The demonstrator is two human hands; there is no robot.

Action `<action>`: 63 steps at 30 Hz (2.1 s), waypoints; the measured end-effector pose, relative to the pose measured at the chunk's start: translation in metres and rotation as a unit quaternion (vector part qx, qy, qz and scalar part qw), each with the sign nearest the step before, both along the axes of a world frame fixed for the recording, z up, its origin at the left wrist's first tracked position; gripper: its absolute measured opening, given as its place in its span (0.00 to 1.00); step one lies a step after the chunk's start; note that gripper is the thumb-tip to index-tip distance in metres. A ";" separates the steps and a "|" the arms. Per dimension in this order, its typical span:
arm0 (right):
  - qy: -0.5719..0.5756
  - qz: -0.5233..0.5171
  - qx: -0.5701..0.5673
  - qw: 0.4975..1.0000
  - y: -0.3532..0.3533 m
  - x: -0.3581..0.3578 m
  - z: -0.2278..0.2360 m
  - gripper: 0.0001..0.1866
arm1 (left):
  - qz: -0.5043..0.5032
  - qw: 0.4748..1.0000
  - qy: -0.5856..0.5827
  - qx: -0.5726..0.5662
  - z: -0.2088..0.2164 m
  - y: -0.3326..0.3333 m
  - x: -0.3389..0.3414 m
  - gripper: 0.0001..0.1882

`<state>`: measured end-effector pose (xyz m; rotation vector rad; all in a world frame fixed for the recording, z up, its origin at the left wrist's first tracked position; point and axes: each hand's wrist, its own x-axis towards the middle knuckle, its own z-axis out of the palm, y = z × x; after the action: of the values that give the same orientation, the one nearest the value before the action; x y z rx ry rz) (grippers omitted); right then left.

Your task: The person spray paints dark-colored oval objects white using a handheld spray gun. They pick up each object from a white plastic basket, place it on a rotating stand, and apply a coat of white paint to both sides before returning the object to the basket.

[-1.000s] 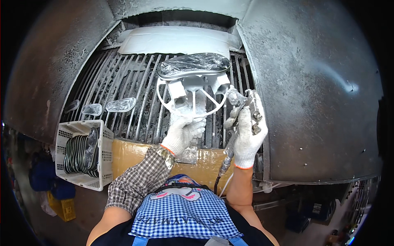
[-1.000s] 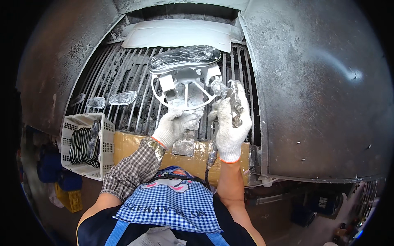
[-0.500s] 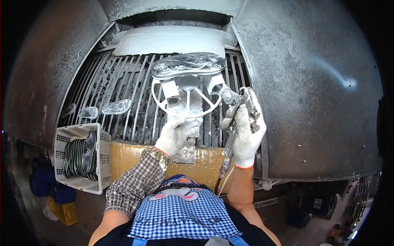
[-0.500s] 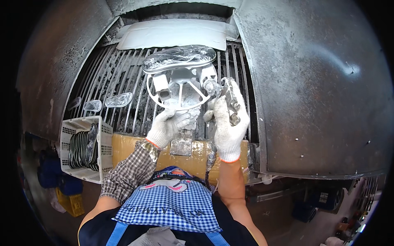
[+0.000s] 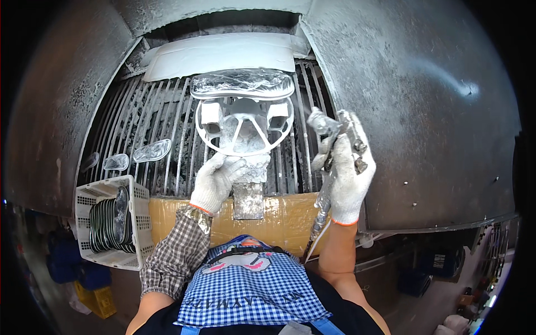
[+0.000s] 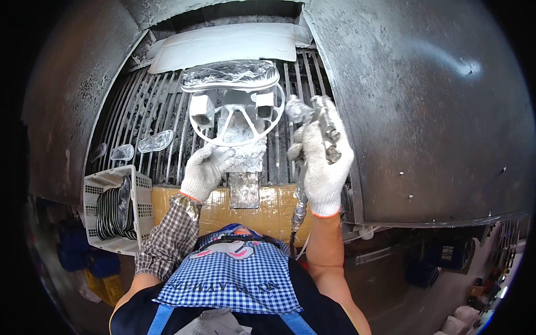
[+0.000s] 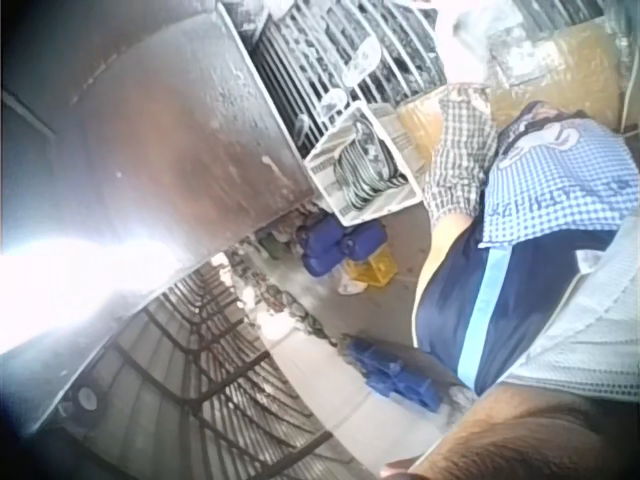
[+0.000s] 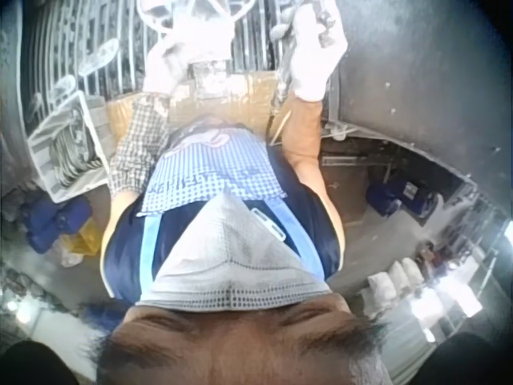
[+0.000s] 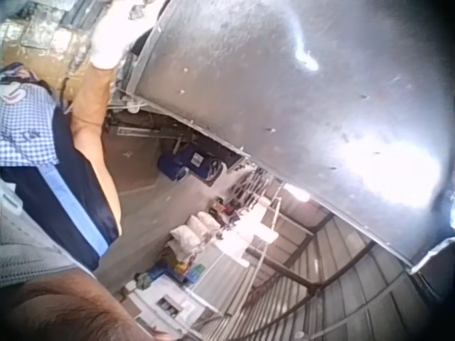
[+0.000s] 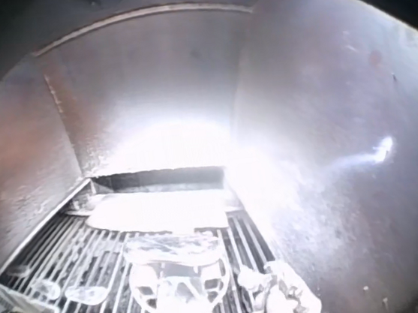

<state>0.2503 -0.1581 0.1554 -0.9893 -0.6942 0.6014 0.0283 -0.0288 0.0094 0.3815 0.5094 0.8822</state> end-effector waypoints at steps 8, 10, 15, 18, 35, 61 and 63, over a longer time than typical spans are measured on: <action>0.028 0.036 -0.002 0.999 -0.003 0.000 0.003 0.27 | 0.014 1.000 -0.011 0.012 -0.018 0.017 -0.022 0.27; 0.012 0.008 -0.010 1.000 -0.006 0.004 0.004 0.28 | 0.014 1.000 -0.011 0.022 -0.016 0.021 -0.028 0.28; 0.026 -0.001 -0.010 1.000 -0.019 0.003 0.006 0.28 | 0.052 0.998 -0.001 0.024 -0.009 0.029 -0.036 0.28; -0.005 0.007 -0.041 0.999 -0.029 0.005 0.007 0.27 | 0.076 0.996 0.019 0.034 -0.003 0.026 -0.032 0.28; 0.029 0.087 -0.052 0.994 -0.035 -0.014 0.013 0.27 | -0.003 1.000 0.026 -0.003 -0.009 -0.015 0.009 0.29; 0.009 0.091 -0.037 0.995 0.013 -0.006 -0.017 0.27 | 0.046 0.997 0.014 0.054 0.006 0.027 -0.033 0.32; 0.003 0.090 -0.037 0.995 0.016 -0.006 -0.017 0.26 | 0.053 0.997 0.014 0.058 0.007 0.032 -0.035 0.32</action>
<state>0.2447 -0.1417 0.1380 -0.9987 -0.7642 0.7917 -0.0069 0.0036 0.0160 0.4772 0.5096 1.0122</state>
